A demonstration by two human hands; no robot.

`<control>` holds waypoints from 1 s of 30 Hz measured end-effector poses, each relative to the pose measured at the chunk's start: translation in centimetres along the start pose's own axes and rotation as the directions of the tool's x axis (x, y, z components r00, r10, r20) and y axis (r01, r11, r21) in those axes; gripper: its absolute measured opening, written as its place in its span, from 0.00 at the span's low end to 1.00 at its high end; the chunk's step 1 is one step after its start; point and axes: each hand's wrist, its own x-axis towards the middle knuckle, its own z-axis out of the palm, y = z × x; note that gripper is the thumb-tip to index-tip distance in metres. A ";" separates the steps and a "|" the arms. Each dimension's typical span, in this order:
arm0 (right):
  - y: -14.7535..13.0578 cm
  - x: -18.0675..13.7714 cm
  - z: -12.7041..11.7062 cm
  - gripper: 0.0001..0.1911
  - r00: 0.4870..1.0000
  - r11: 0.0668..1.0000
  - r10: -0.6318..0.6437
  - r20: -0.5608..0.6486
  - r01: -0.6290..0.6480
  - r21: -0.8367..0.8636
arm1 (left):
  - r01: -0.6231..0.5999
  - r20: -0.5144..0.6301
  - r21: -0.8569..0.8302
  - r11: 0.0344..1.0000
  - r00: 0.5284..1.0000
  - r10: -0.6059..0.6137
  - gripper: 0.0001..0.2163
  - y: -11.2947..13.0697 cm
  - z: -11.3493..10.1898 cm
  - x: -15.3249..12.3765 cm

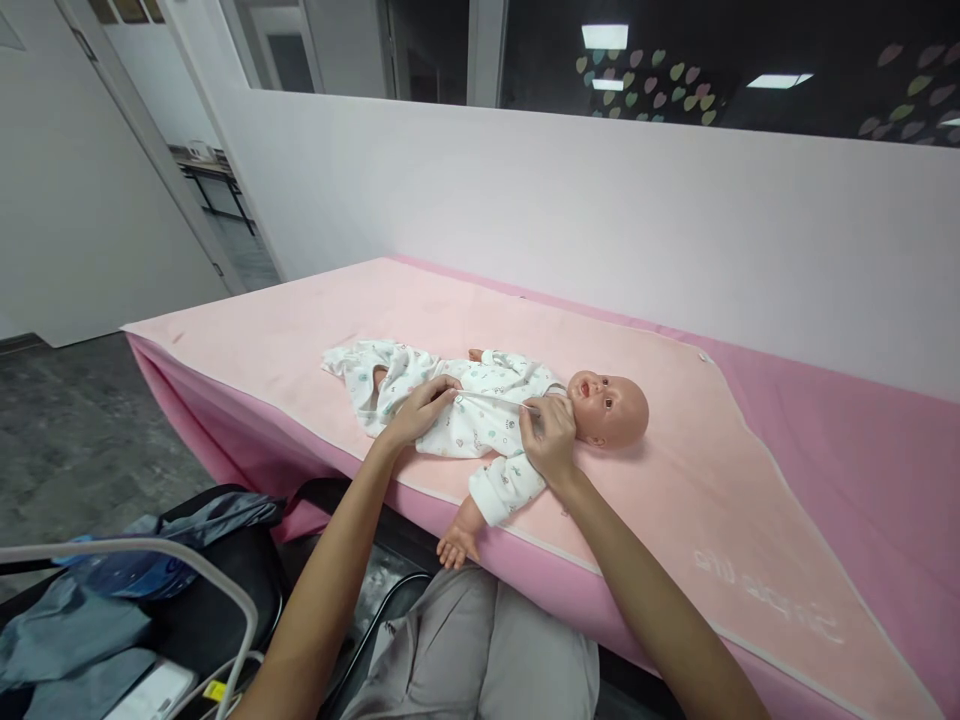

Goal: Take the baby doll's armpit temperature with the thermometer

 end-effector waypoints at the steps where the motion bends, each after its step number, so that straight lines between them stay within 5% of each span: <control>1: 0.0 0.0 0.0 0.03 1.000 1.000 0.004 -0.003 -0.004 0.002 | 0.003 -0.003 0.014 1.000 1.000 -0.003 0.13 0.1 0.0 0.0; 10: 0.1 0.0 0.1 0.04 1.000 1.000 0.008 0.000 -0.008 -0.006 | -0.057 0.130 0.095 0.994 0.991 0.044 0.15 1.1 -0.5 -0.2; 30: 0.2 -0.1 0.1 0.03 1.000 1.000 -0.002 -0.003 0.002 -0.021 | -0.123 0.102 -0.058 0.991 0.987 0.128 0.08 0.1 -0.7 -0.3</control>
